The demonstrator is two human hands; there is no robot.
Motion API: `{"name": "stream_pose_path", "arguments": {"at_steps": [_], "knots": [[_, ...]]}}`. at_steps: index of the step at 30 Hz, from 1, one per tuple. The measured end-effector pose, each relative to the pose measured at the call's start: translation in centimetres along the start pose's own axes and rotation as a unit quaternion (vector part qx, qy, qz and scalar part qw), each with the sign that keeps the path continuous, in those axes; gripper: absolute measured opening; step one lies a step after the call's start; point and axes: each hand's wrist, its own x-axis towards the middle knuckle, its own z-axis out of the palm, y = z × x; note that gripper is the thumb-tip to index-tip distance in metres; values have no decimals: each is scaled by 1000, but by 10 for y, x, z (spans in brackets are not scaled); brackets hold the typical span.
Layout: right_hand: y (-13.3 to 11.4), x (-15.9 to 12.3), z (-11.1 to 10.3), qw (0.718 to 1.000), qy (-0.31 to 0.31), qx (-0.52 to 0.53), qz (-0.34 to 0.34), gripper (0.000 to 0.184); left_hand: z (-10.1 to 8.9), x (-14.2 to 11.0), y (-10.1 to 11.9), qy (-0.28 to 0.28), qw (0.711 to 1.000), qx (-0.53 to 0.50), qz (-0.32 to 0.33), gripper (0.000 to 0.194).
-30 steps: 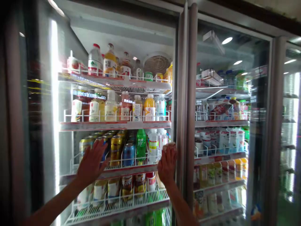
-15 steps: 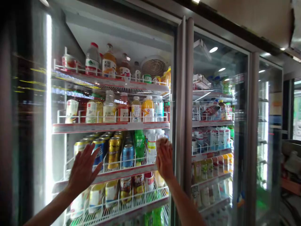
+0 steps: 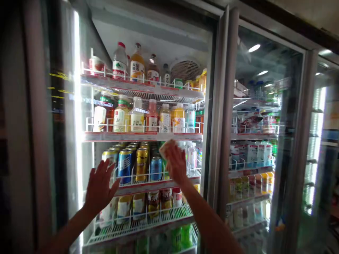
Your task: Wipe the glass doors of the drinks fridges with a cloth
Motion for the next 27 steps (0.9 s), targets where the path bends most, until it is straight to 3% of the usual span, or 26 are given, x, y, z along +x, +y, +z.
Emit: {"name": "stream_pose_path", "arguments": {"at_steps": [2,3,4,7,8,10,11,14,16,17,19,22,23,25,27], "knots": [[10,32,4,989,71,-23,128,66,-4,-10,-2,-10,1000,5,-2,67],[4,39,8,987,70,-19,141,66,-6,-15,-4,-17,1000,8,2,67],[-10,37,12,992,47,-5,116,67,-9,-20,-6,-24,1000,12,5,67],[-67,-6,19,991,-76,56,-97,65,-20,-36,-16,-38,999,34,0,66],[-81,-21,19,979,-96,71,-166,62,-24,-41,-19,-41,998,42,-7,66],[-89,-28,17,969,-96,78,-212,62,-31,-52,-25,-53,997,55,-24,65],[-85,-18,16,977,-79,73,-185,64,-35,-59,-25,-61,996,61,-34,64],[-67,41,22,999,1,46,11,67,-43,-81,-16,-92,991,67,-68,61],[-74,63,35,998,3,51,42,65,-46,-98,-3,-127,986,58,-94,58],[-86,58,41,997,-28,66,14,64,-47,-107,4,-147,981,51,-113,58],[-116,22,43,984,-110,108,-85,63,-48,-123,17,-184,971,38,-144,59],[-141,-47,28,931,-195,170,-258,60,-55,-143,33,-242,953,26,-178,61],[-138,-57,24,916,-200,181,-296,59,-58,-147,39,-261,947,23,-188,62],[-113,-46,19,921,-166,188,-297,56,-65,-151,50,-291,933,15,-210,61],[-77,-3,21,965,-77,186,-166,54,-68,-150,62,-314,920,3,-233,60]]}}
